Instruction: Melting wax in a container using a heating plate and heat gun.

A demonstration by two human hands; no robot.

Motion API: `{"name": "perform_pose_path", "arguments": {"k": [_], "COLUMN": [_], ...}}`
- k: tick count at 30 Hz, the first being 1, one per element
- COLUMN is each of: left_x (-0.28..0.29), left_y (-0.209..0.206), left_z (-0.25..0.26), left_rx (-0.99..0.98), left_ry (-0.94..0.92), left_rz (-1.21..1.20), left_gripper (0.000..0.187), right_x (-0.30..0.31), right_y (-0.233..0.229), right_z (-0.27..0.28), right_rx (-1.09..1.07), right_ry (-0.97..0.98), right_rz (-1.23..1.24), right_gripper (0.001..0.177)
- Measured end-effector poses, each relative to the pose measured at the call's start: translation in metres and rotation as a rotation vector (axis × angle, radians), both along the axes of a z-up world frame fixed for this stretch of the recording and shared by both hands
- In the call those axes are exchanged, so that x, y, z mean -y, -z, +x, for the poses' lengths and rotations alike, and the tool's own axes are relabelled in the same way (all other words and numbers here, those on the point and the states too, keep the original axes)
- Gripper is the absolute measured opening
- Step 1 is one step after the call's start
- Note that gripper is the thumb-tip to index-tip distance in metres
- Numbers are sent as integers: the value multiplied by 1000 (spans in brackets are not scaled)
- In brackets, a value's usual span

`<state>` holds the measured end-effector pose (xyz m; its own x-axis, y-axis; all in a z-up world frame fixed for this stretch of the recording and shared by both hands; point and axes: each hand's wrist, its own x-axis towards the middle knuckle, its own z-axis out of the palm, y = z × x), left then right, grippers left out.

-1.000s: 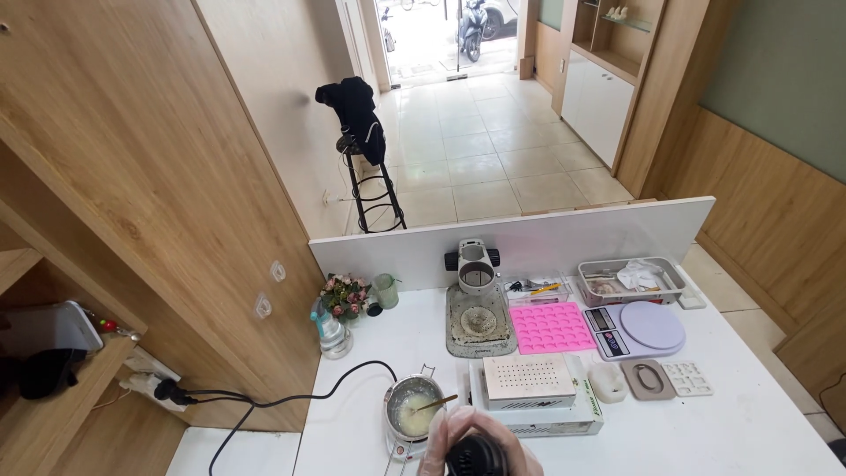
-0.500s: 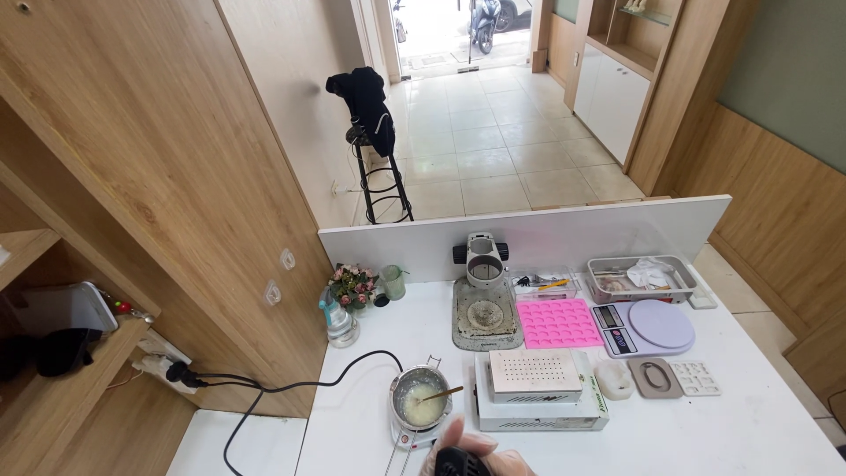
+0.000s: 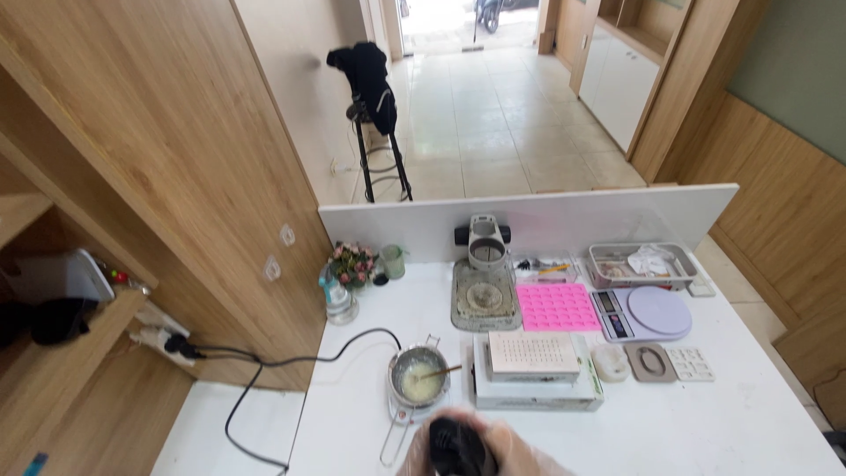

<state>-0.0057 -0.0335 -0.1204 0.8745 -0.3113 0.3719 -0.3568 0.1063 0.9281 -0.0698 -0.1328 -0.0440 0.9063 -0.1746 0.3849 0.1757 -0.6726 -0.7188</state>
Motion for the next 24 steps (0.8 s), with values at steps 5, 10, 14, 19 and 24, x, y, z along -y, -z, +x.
{"name": "perform_pose_path", "arguments": {"k": [5, 10, 14, 19, 24], "left_x": [8, 2, -12, -34, -80], "left_y": [-98, -67, -87, -92, 22], "left_z": [-3, 88, 103, 100, 134], "left_rx": [310, 650, 247, 39, -193], "left_ry": [-128, 47, 220, 159, 71], "left_rz": [195, 15, -4, 170, -18], "left_gripper": [49, 68, 66, 69, 70], "right_x": [164, 74, 71, 55, 59], "right_y": [373, 74, 41, 21, 31], "right_z": [68, 148, 173, 180, 190], "right_rx": [-525, -335, 58, -67, -144], "right_ry": [-12, -431, -597, -370, -84], "right_rz": [707, -148, 190, -50, 0], "right_gripper": [55, 64, 47, 26, 44]}}
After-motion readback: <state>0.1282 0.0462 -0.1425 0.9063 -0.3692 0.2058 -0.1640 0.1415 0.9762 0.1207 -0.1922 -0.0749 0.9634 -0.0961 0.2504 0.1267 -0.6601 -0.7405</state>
